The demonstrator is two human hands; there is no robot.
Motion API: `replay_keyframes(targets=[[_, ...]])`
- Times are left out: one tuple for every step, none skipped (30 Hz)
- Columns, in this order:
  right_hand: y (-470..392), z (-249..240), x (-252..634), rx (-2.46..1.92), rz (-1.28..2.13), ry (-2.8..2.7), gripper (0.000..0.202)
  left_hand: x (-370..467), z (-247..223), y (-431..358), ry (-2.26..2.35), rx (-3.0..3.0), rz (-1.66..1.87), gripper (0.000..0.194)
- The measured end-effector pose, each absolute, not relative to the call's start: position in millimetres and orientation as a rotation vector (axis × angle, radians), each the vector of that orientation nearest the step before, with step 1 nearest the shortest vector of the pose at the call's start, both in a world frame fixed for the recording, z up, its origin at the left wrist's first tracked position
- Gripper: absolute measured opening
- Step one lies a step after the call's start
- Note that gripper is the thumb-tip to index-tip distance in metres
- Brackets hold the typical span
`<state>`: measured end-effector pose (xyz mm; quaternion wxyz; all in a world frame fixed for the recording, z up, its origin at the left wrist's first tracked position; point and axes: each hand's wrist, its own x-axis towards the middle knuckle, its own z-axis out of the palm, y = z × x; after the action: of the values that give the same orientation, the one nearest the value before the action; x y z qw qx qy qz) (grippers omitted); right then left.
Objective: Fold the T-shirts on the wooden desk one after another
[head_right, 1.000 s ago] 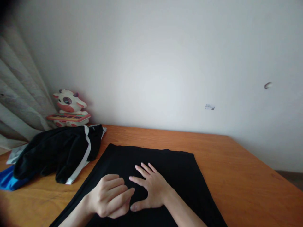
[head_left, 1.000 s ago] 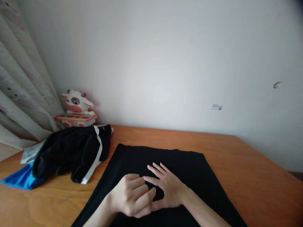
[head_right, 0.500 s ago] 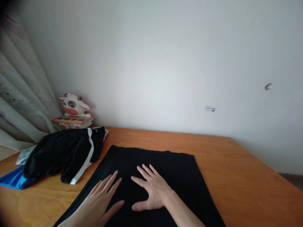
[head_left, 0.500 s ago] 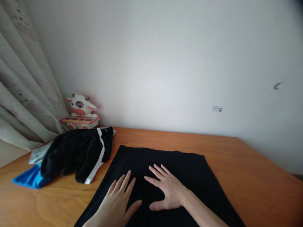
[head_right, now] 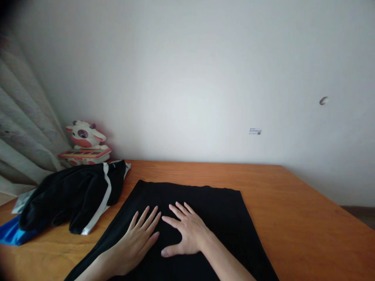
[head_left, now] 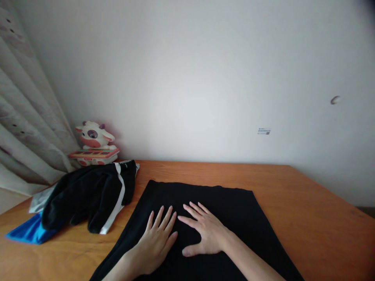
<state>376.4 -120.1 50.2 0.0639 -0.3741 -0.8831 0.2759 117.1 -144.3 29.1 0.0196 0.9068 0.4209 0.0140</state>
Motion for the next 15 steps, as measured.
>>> replay_keyframes(targets=[[-120,50,377,-1.138,0.831,-2.663,0.101,120,34,-139,1.309,2.795,0.041,0.053],[-119,51,377,-1.147,0.829,-2.663,0.102,122,38,-135,1.319,2.776,0.045,0.053],[-119,51,377,-1.155,0.828,-2.666,0.102,124,41,-131,1.328,2.758,0.056,0.053],[-119,52,378,-1.159,0.829,-2.671,0.102,125,45,-129,1.327,2.743,0.071,0.053],[-119,52,378,-1.161,0.830,-2.678,0.103,124,49,-128,1.310,2.734,0.090,0.053],[-120,53,378,-1.160,0.829,-2.683,0.103,122,52,-129,1.271,2.735,0.112,0.053],[-121,53,378,-1.160,0.825,-2.684,0.100,118,56,-133,1.218,2.746,0.140,0.051],[-123,52,378,-1.160,0.814,-2.680,0.094,112,59,-138,1.167,2.763,0.177,0.049],[-124,52,378,-1.158,0.800,-2.669,0.086,104,61,-144,1.144,2.779,0.227,0.045],[-125,51,378,-1.156,0.781,-2.651,0.078,96,62,-151,1.160,2.793,0.280,0.039],[-125,51,378,-1.162,0.750,-2.619,0.070,88,62,-157,1.225,2.797,0.330,0.033],[-125,50,379,-1.184,0.699,-2.576,0.065,80,61,-164,1.331,2.789,0.370,0.031],[-124,49,380,-1.225,0.626,-2.524,0.061,72,60,-169,1.462,2.766,0.394,0.035],[-123,49,381,-1.286,0.534,-2.467,0.057,65,58,-172,1.596,2.732,0.401,0.041],[-120,48,383,-1.364,0.433,-2.409,0.052,60,56,-175,1.717,2.690,0.386,0.044]])
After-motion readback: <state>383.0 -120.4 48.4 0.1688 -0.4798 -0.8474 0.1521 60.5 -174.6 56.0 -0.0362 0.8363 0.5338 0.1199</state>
